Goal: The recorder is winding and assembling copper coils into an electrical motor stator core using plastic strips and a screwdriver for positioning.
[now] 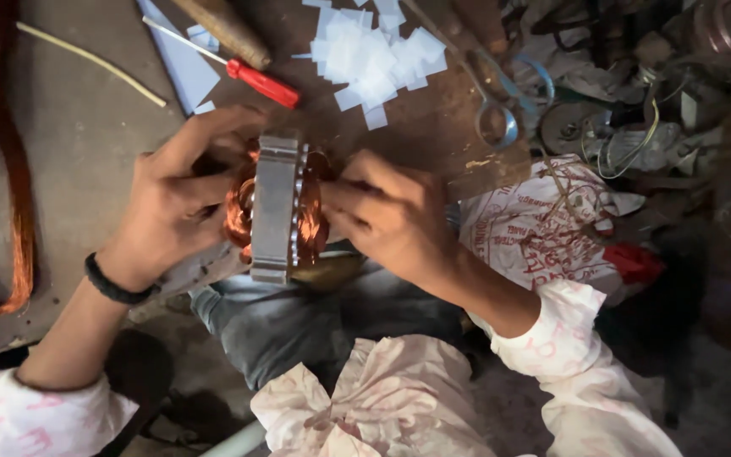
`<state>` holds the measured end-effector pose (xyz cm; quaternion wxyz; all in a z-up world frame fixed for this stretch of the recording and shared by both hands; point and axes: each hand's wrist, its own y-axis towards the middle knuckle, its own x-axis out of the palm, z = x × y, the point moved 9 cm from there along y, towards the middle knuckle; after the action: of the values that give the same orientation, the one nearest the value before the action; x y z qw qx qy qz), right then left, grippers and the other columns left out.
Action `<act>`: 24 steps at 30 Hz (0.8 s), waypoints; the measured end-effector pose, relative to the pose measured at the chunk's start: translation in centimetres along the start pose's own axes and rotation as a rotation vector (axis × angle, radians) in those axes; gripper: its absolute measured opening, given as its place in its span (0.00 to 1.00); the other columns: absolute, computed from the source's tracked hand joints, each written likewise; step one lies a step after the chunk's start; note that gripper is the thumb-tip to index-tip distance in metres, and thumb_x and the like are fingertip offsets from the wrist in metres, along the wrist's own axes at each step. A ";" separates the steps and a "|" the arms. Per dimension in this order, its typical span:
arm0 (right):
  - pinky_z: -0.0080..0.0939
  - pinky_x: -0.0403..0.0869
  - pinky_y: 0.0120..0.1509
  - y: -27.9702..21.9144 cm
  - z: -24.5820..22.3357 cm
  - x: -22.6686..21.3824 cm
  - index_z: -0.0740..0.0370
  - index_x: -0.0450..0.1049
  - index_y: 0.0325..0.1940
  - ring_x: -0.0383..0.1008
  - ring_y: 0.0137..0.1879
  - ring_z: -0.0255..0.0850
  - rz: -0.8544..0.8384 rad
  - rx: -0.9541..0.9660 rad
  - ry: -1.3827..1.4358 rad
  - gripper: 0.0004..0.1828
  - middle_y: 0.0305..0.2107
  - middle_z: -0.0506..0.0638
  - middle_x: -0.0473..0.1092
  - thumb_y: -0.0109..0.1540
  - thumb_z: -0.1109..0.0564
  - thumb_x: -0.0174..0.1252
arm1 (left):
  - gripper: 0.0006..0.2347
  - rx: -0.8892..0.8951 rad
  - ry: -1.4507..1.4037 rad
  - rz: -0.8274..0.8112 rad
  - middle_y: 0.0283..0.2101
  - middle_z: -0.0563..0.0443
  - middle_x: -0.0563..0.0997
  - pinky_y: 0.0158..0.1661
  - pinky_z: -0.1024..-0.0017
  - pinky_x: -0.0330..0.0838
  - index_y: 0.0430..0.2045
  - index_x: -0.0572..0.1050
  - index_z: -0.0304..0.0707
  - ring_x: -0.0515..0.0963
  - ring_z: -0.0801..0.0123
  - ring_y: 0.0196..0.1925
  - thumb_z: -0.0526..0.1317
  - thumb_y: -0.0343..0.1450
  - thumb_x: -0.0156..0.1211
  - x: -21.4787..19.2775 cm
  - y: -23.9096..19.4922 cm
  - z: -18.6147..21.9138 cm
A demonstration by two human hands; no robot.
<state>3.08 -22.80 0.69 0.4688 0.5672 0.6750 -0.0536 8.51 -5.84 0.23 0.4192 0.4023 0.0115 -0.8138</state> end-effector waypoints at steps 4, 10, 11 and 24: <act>0.41 0.75 0.39 -0.6 1.0 0.3 0.56 0.83 0.46 0.76 0.35 0.41 0.007 0.108 0.042 0.15 0.35 0.47 0.70 0.55 0.63 0.73 | 0.08 0.021 0.020 0.000 0.65 0.43 0.74 0.47 0.71 0.79 0.31 0.81 0.26 0.83 0.62 0.50 0.28 0.62 0.71 0.1 -0.8 0.2; 0.40 0.76 0.40 -0.6 0.3 -0.4 0.53 0.82 0.51 0.76 0.37 0.41 0.041 0.018 -0.058 0.19 0.36 0.49 0.69 0.56 0.63 0.74 | 0.08 0.051 0.074 -0.018 0.64 0.45 0.73 0.44 0.70 0.78 0.27 0.80 0.28 0.82 0.64 0.48 0.27 0.58 0.69 -0.6 -0.7 0.4; 0.39 0.75 0.37 -0.5 -0.2 -0.6 0.52 0.84 0.52 0.74 0.34 0.40 0.037 -0.003 -0.088 0.21 0.33 0.49 0.68 0.56 0.62 0.75 | 0.07 0.058 0.120 -0.049 0.63 0.45 0.73 0.42 0.69 0.78 0.24 0.80 0.30 0.82 0.63 0.48 0.27 0.56 0.69 -0.5 -0.6 0.6; 0.43 0.76 0.40 0.1 0.6 -0.1 0.57 0.82 0.51 0.77 0.37 0.43 -0.068 0.039 0.044 0.15 0.36 0.48 0.71 0.60 0.65 0.68 | 0.09 0.050 0.414 -0.281 0.51 0.48 0.75 0.33 0.65 0.76 0.14 0.81 0.36 0.82 0.60 0.45 0.35 0.45 0.71 0.8 -0.2 0.9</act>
<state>3.45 -23.19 0.47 0.4407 0.5538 0.7029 -0.0704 7.54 -6.56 0.24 0.2806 0.5650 0.1330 -0.7644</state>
